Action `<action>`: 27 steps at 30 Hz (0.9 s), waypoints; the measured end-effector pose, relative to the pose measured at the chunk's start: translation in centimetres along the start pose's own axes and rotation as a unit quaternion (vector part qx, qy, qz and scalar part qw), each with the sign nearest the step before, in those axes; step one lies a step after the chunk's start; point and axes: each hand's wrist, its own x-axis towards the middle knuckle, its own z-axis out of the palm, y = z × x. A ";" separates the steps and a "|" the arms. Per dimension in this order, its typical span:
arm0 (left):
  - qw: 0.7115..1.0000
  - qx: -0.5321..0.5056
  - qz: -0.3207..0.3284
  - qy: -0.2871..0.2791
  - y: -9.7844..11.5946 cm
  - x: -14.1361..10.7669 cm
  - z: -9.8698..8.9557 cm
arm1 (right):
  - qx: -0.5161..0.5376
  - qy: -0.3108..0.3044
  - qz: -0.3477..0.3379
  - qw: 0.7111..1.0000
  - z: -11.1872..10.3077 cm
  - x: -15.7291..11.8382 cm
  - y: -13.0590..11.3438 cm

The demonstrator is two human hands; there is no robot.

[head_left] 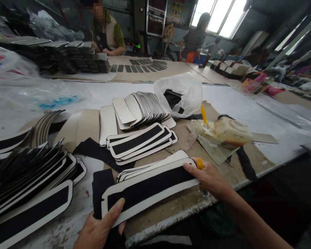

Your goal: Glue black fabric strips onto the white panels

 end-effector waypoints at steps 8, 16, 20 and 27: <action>0.979 -0.179 -0.068 0.071 0.7 0.4 -0.7 | 0.118 -0.077 0.057 0.988 0.3 0.0 0.5; 0.984 -0.117 -0.060 0.119 0.9 0.7 -0.6 | -0.123 -0.038 0.005 0.992 -0.8 1.8 -0.4; 0.988 -0.079 -0.012 0.134 2.2 1.6 -1.5 | -0.211 0.011 -0.053 0.976 -1.0 3.3 -2.2; 0.983 -0.054 0.071 0.159 6.6 5.3 -2.6 | -0.356 0.084 -0.198 0.910 -1.2 9.0 -6.6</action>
